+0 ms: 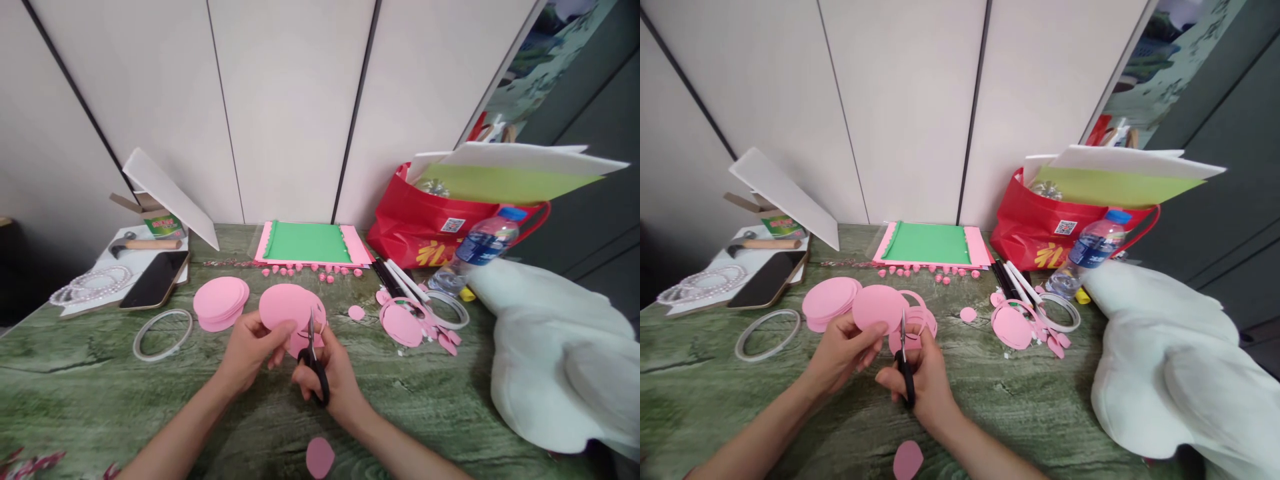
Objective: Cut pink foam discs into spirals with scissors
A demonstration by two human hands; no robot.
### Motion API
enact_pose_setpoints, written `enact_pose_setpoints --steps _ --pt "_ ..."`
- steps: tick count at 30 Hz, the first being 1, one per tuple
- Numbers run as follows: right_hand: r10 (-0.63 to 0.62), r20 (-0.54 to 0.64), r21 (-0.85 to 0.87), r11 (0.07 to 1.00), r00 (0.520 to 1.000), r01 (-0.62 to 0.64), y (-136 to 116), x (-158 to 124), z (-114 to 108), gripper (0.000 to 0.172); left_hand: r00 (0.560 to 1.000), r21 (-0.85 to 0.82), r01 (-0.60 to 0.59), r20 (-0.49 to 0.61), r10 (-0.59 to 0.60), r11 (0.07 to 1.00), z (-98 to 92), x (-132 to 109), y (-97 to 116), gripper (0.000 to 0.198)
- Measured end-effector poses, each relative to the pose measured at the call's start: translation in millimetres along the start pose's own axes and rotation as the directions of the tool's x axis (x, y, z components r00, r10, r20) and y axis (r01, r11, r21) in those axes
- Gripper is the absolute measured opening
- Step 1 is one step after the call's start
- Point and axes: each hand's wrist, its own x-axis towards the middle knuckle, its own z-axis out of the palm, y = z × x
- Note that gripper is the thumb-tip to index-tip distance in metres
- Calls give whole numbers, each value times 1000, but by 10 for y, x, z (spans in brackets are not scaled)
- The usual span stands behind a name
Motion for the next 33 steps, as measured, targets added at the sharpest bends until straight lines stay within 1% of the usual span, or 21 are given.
enact_pose_setpoints --steps 4,7,10,13,18,24,33 --pt "-36 7 28 999 999 36 -59 -2 10 59 1000 57 -7 -27 9 998 -12 5 7 28" --pt "-85 2 43 996 996 84 -112 9 4 57 1000 91 4 -9 -3 996 -16 13 24 27" --pt "-98 -16 44 994 995 98 -130 24 -7 59 1000 103 12 -2 -12 995 -18 14 36 26" --pt "-102 -21 41 994 995 102 -124 32 -12 62 1000 83 15 4 -16 996 -22 10 33 24" --pt "-103 -1 19 994 995 103 -122 33 -10 62 1000 44 11 -4 -11 999 -22 7 32 26" --pt "-123 19 15 992 992 122 -135 30 -11 58 1000 5 4 -12 -4 1000 -18 14 42 24" --pt "-94 -22 -17 995 995 94 -84 31 -19 51 999 -16 1 -41 -2 1000 3 15 71 27"
